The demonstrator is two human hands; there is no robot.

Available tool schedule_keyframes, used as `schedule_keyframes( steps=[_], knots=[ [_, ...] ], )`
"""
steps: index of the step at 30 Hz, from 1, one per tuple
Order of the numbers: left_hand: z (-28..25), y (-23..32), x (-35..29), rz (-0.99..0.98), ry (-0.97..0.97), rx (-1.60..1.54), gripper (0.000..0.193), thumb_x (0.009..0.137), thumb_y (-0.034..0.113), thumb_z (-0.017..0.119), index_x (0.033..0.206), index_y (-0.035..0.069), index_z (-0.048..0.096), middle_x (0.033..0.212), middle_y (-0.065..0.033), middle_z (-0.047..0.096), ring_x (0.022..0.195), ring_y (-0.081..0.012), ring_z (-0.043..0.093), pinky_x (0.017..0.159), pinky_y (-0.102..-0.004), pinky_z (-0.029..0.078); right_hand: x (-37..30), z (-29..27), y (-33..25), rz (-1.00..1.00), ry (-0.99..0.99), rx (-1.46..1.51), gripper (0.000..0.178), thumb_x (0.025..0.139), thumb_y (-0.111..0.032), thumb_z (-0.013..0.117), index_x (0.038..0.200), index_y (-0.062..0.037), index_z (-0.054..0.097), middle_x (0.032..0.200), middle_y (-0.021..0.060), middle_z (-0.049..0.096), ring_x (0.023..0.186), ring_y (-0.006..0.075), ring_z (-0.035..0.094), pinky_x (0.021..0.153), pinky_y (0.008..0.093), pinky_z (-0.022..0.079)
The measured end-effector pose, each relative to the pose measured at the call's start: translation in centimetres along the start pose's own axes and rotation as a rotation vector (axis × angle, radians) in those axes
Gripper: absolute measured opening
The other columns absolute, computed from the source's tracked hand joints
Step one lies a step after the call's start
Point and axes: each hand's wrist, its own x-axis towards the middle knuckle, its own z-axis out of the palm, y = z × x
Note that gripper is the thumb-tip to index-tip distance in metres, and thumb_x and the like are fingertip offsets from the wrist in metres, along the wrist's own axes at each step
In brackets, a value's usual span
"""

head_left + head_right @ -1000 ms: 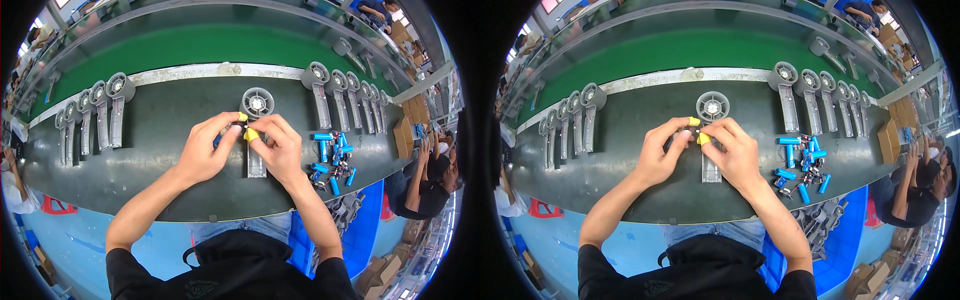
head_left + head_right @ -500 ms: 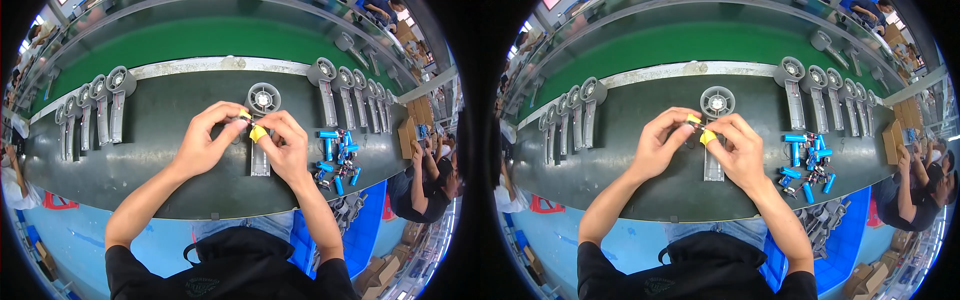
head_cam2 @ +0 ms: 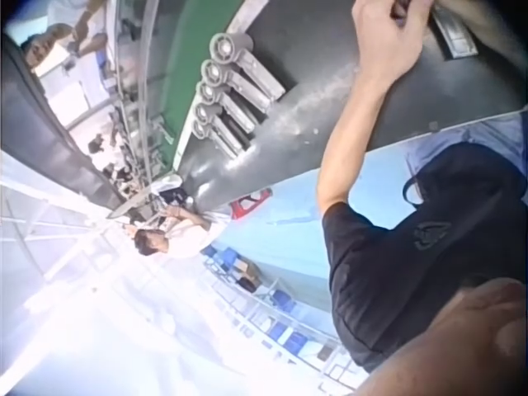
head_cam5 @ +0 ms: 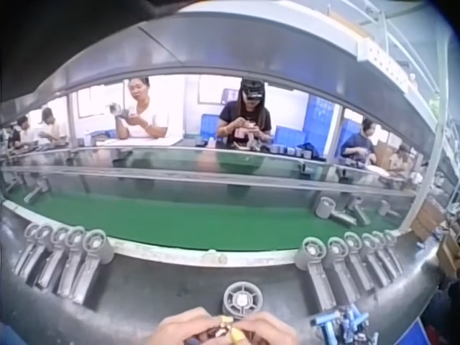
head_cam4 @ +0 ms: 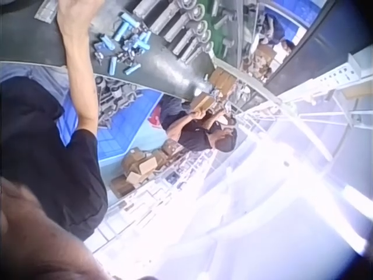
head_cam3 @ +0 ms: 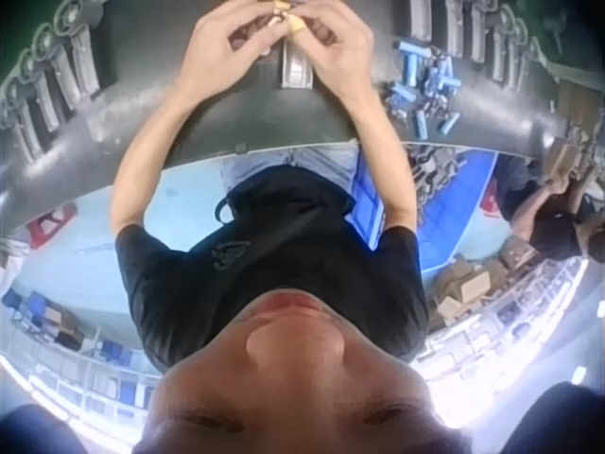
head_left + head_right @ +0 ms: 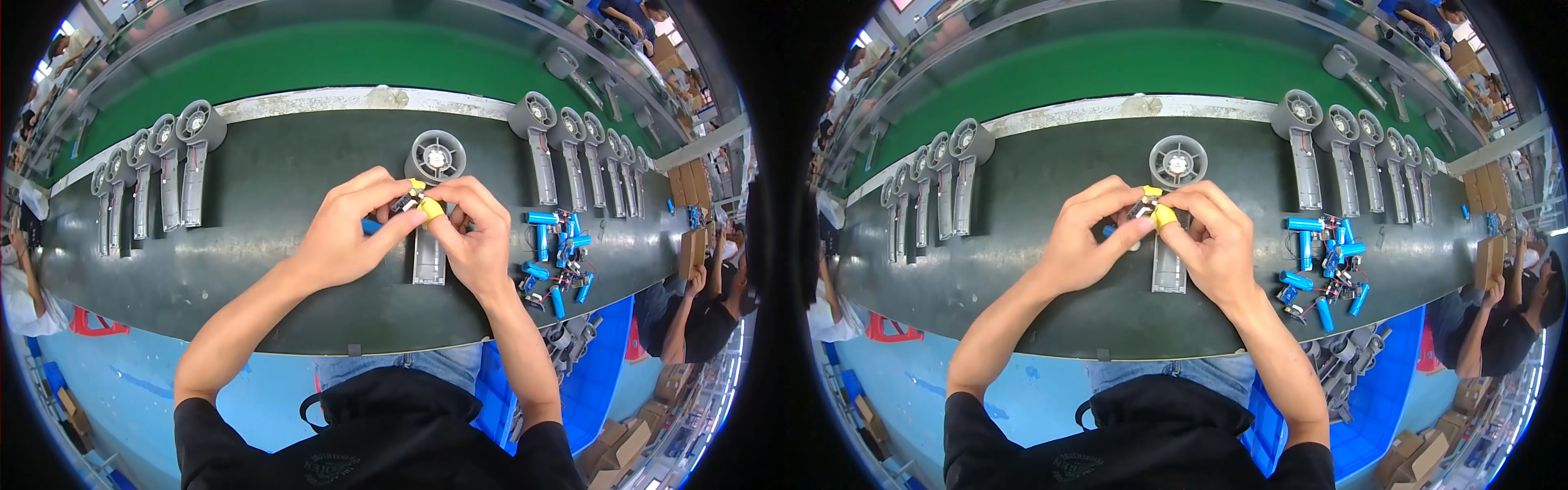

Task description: The person assembles internal components into handheld fan housings by hand, inserting motor assemblies, circuit boards, wires, and batteries into each housing.

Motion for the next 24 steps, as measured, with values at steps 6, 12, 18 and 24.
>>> schedule_keyframes(
  steps=[6, 12, 18, 24],
  knots=[
    [-0.8, -0.9, -0.1, 0.082, -0.083, -0.050, 0.031, 0.087, -0.001, 0.065, 0.117, -0.005, 0.064, 0.095, -0.0109, 0.062, 0.086, -0.0182, 0.060, 0.075, -0.0297, 0.049, -0.1, -0.3, 0.1, 0.027, 0.004, 0.045, 0.021, 0.075, 0.006, 0.065, 0.095, 0.0019, 0.069, 0.095, 0.0058, 0.064, 0.056, 0.0018, 0.045, 0.050, 0.0184, 0.035],
    [-0.4, -1.1, -0.2, -0.071, -0.023, -0.268, 0.029, 0.090, 0.000, 0.063, 0.119, -0.004, 0.065, 0.102, -0.0113, 0.064, 0.088, -0.0160, 0.063, 0.079, -0.0287, 0.051, -0.2, -0.2, 0.5, 0.053, 0.007, 0.087, 0.020, 0.077, 0.007, 0.064, 0.096, 0.0029, 0.068, 0.094, 0.0058, 0.064, 0.056, 0.0016, 0.042, 0.050, 0.0184, 0.033],
    [-0.1, -0.6, -0.2, 0.054, 0.001, -0.125, 0.027, 0.088, -0.002, 0.064, 0.115, -0.006, 0.065, 0.098, -0.0109, 0.062, 0.084, -0.0175, 0.062, 0.072, -0.0298, 0.051, -0.1, -0.1, 0.4, 0.019, 0.029, 0.037, 0.020, 0.077, 0.007, 0.065, 0.096, 0.0024, 0.068, 0.093, 0.0051, 0.065, 0.055, 0.0020, 0.042, 0.049, 0.0187, 0.033],
    [0.0, -1.0, -0.2, 0.191, 0.021, 0.114, 0.026, 0.086, -0.004, 0.064, 0.112, -0.006, 0.065, 0.101, -0.0132, 0.061, 0.086, -0.0232, 0.061, 0.073, -0.0315, 0.051, -0.1, 0.0, 0.4, -0.015, 0.051, -0.049, 0.019, 0.075, 0.001, 0.070, 0.095, -0.0011, 0.070, 0.089, 0.0041, 0.066, 0.050, 0.0035, 0.046, 0.045, 0.0214, 0.036]
  ],
)
